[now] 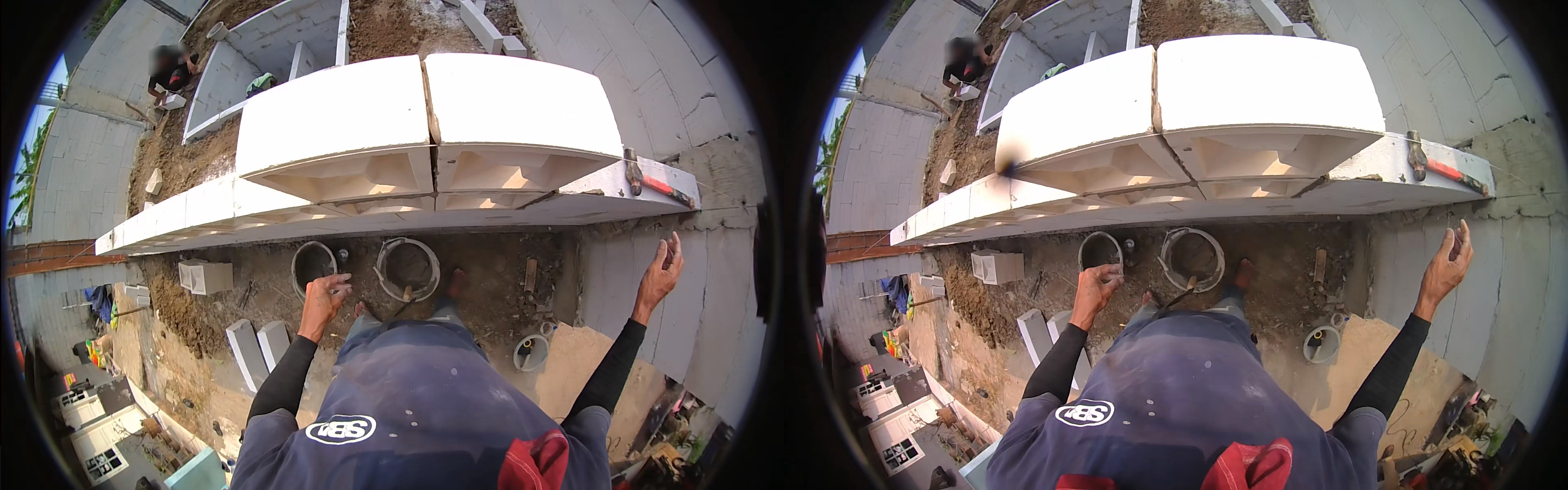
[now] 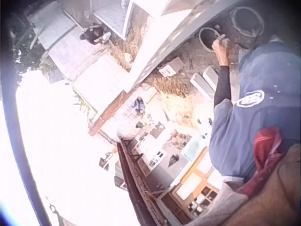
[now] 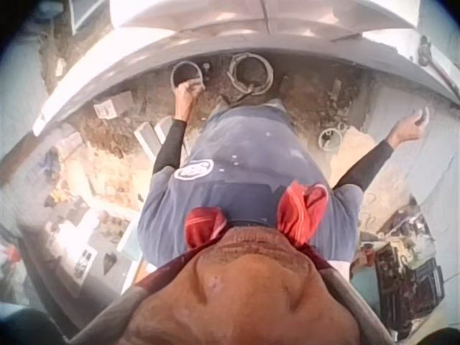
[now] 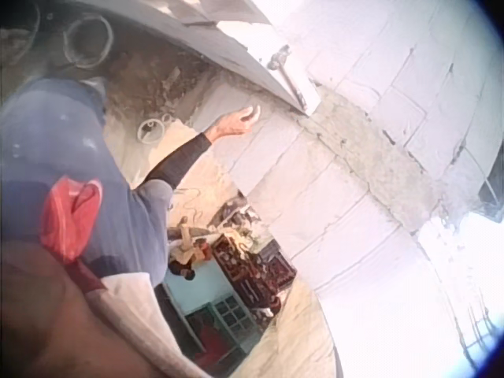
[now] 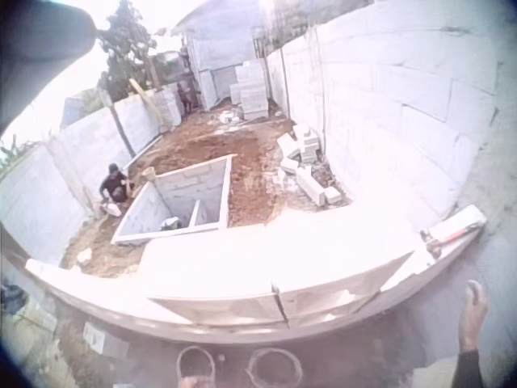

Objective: The person applies mortar to the top edge of a concrete block wall using a trowel, lifts a decorative breeze block and positions it on the mortar, then taps the block with a hammer to level it and cleans away excess mortar with the trowel.

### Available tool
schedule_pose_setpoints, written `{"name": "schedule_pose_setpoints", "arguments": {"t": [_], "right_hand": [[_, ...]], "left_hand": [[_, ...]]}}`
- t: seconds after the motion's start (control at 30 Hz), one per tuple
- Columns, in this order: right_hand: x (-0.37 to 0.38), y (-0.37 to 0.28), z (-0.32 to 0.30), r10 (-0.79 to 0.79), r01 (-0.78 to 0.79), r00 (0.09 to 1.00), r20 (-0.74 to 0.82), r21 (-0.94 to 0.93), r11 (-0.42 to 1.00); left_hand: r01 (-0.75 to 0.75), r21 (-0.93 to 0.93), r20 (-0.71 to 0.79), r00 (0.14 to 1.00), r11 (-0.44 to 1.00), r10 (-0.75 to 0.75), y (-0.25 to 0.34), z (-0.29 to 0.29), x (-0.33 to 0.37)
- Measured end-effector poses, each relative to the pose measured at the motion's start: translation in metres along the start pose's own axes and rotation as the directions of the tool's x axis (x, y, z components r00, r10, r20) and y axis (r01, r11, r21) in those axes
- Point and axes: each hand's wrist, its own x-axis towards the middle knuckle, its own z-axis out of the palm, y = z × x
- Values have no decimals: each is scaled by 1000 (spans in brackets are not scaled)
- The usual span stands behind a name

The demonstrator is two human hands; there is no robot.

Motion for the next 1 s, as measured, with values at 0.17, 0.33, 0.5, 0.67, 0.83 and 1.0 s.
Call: {"name": "schedule_pose_setpoints", "arguments": {"t": [0.17, 0.33, 0.5, 0.67, 0.83, 1.0], "right_hand": [[-307, 81, 13, 607, -655, 702, 372, 5, 756], [-489, -2, -8, 842, -875, 277, 463, -240, 420], [-506, -67, 45, 582, -476, 479, 657, -363, 801], [-557, -51, 174, 422, -227, 430, 798, -357, 906], [-634, -39, 320, 446, -262, 55, 894, -418, 870], [-741, 43, 416, 724, -382, 120, 680, -641, 665]], "left_hand": [[357, -30, -109, 927, 933, -359, -139, -5, -13], [344, 22, -126, 932, 939, -339, -320, -15, -56], [597, -310, -84, 758, 740, -647, -480, -33, -130], [741, -448, 109, 600, 500, -792, -489, -62, -208], [802, -424, 43, 483, 422, -875, -495, -69, -298], [799, -412, 286, 571, 439, -770, -530, -79, -330]]}}
